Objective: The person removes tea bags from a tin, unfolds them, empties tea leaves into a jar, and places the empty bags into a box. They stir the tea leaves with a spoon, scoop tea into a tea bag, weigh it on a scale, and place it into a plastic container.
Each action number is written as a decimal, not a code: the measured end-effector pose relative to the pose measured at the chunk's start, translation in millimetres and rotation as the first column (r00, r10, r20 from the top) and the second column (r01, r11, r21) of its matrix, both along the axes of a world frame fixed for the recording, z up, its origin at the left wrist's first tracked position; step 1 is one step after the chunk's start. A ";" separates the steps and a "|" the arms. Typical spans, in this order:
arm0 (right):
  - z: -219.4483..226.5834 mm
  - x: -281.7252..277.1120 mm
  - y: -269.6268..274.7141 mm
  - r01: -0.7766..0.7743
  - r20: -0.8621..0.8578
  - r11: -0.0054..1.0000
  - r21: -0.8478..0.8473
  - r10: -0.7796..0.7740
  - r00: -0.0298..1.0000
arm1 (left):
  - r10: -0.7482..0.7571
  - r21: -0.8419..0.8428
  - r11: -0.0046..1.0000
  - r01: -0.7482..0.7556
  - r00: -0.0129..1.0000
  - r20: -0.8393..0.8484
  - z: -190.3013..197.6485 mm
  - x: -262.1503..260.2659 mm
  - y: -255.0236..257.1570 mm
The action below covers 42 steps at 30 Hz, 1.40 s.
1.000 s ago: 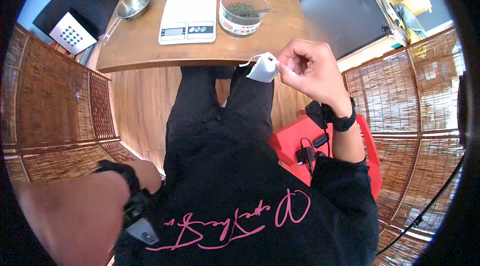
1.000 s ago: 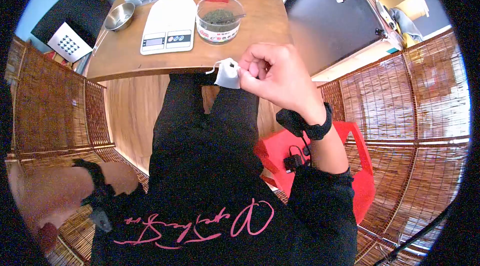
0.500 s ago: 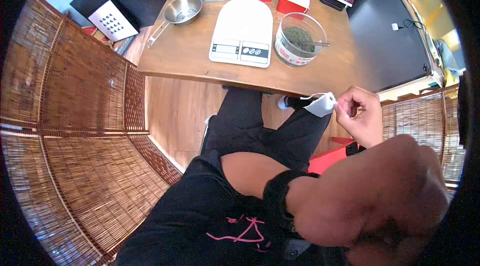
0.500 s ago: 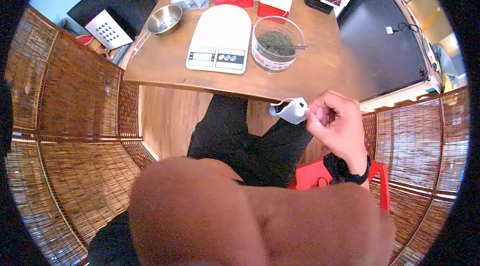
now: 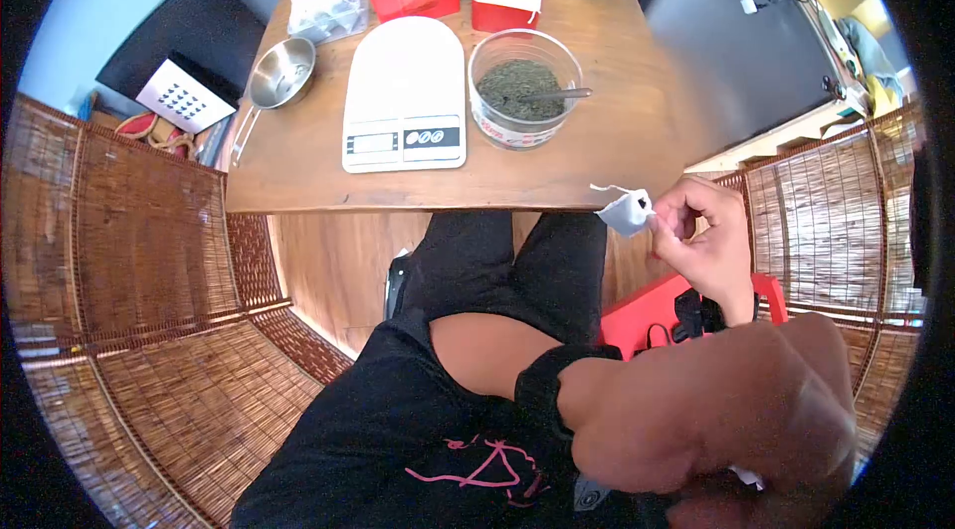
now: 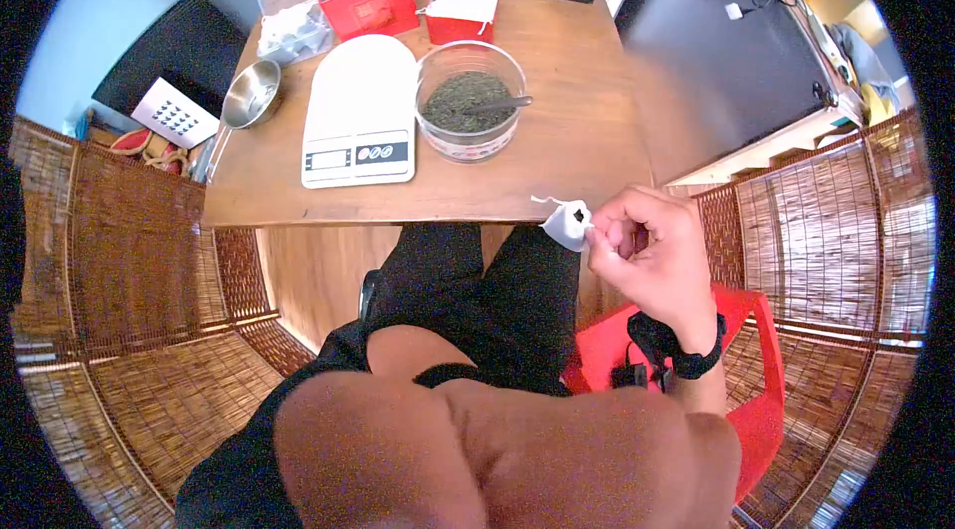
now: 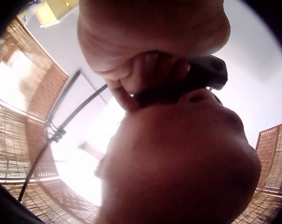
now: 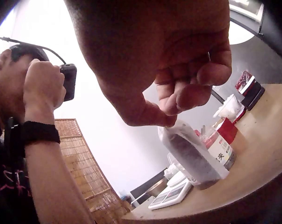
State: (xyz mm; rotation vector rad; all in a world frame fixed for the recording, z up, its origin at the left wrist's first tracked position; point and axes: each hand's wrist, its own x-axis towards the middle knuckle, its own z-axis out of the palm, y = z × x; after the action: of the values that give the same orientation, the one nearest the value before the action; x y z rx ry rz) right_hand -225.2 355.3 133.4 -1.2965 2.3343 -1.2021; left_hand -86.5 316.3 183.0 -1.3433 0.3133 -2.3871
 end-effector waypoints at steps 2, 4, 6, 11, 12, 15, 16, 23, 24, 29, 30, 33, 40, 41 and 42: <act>-4.9 -4.1 2.0 0.003 -0.007 1.000 0.000 -0.003 1.000 | -0.035 0.028 0.999 0.034 0.999 0.026 -8.6 -16.8 10.8; -8.9 -6.1 1.9 0.013 0.001 1.000 0.003 -0.013 1.000 | -0.067 0.052 0.997 0.064 0.997 0.048 -18.9 -22.6 19.4; -16.7 -7.7 -1.7 0.026 0.024 0.999 -0.028 -0.025 0.999 | -0.085 0.068 0.994 0.081 0.995 0.059 -23.6 -18.9 -8.1; -32.3 -5.3 -19.7 0.047 0.115 0.992 -0.116 -0.034 0.993 | 0.737 -0.799 0.568 -0.198 0.555 0.386 -67.7 -1.1 -134.0; -36.2 -3.9 -25.3 0.048 0.134 0.989 -0.138 -0.029 0.991 | 0.897 -0.926 0.370 -0.073 0.288 0.336 -80.9 11.5 -148.1; -42.0 3.1 -44.6 0.031 0.143 0.991 -0.133 -0.011 0.990 | 0.987 -0.970 0.114 0.213 -0.135 0.087 -120.3 20.0 -164.9; -45.9 6.4 -50.8 0.026 0.192 0.990 -0.140 0.001 0.981 | 0.982 -0.960 0.068 0.272 -0.189 0.016 -129.4 21.5 -167.8; -50.4 27.0 -80.8 -0.092 0.211 0.985 -0.146 0.122 0.970 | 0.977 -0.965 -0.002 0.263 -0.204 -0.058 -157.4 30.5 -174.3; -50.9 28.1 -81.3 -0.096 0.214 0.986 -0.135 0.123 0.969 | 0.985 -0.953 0.066 0.295 -0.170 0.015 -157.4 33.9 -175.8; -60.6 30.1 -77.7 -0.116 0.245 0.986 -0.123 0.143 0.959 | 0.955 -0.895 0.296 0.334 -0.114 0.273 -160.0 36.6 -179.6; -62.0 29.6 -76.5 -0.134 0.234 0.985 -0.113 0.158 0.959 | 0.942 -0.887 0.336 0.318 -0.105 0.319 -162.7 36.5 -180.2; -65.0 29.9 -74.1 -0.139 0.238 0.984 -0.115 0.164 0.957 | 0.918 -0.867 0.394 0.306 -0.075 0.390 -168.0 35.2 -183.2; -66.6 21.4 -70.5 -0.079 0.201 0.982 -0.173 0.114 0.973 | 0.884 -0.861 0.467 0.202 -0.128 0.450 -163.8 29.6 -186.2; -66.4 19.0 -70.1 -0.071 0.165 0.984 -0.165 0.099 0.981 | 0.905 -0.877 0.426 0.223 -0.120 0.409 -163.1 30.5 -189.3; -66.3 16.7 -69.9 -0.063 0.128 0.986 -0.156 0.083 0.988 | 0.904 -0.876 0.427 0.224 -0.118 0.410 -162.3 28.9 -189.1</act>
State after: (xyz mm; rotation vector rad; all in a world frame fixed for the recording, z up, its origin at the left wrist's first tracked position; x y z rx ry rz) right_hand -208.5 285.4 67.2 -1.2923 2.1188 -1.4205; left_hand -57.6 127.1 20.8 0.5616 -1.5953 -2.0146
